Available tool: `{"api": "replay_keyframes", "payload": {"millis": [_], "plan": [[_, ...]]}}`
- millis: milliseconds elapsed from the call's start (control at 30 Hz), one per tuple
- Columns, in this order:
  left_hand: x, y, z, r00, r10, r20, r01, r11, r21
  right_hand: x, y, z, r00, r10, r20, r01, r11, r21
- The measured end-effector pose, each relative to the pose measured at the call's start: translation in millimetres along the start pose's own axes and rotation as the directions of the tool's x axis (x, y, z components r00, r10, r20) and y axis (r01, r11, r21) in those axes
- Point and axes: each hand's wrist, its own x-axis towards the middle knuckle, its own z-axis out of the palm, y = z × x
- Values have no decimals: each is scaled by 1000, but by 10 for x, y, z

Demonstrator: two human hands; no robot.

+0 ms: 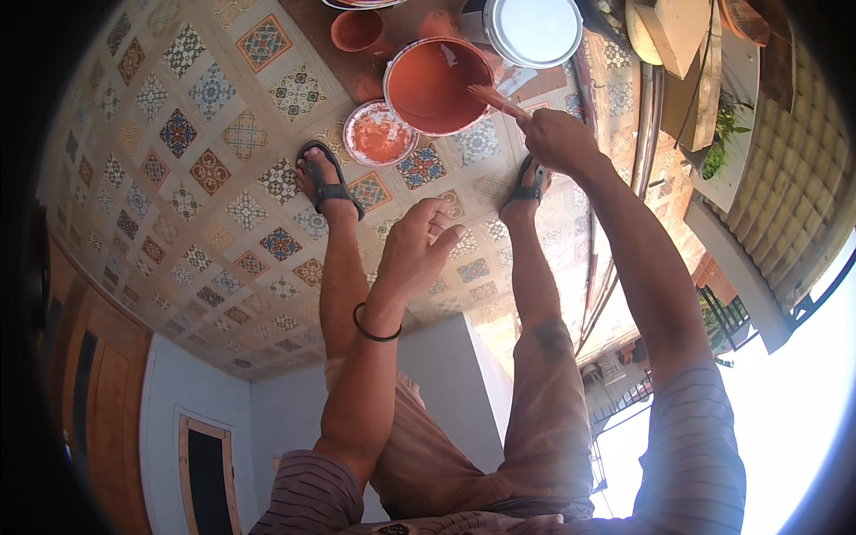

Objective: The person sits on a tiled floor and mixes red paint in a bucket using a wooden stick. They pour paint between buckets and a small cup, then stir the mixture thoroughly.

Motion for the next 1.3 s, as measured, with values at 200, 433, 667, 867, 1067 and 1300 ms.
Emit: {"api": "replay_keyframes", "payload": {"millis": [200, 433, 667, 867, 1067, 1300], "plan": [[7, -23, 7, 999, 48, -19, -48, 999, 6, -30, 79, 18, 994, 89, 65, -88, 996, -18], [12, -41, 8, 999, 49, -23, -49, 999, 2, -360, 184, 141, 992, 121, -41, -126, 984, -123], [22, -30, 29, 1000, 17, -7, -17, 1000, 11, -34, 126, 381, 980, -122, -157, 137, 987, 89], [0, -38, 91, 1000, 7, 5, -7, 1000, 17, 167, 416, 656, 997, -38, -66, 42, 997, 60], [30, 27, 72, 1000, 9, 13, -9, 1000, 13, -79, 469, 602, 993, -20, -115, 27, 998, 58], [44, -14, 78, 1000, 28, -3, -28, 1000, 12, -409, 224, 317, 979, -25, -202, 52, 990, 130]]}}
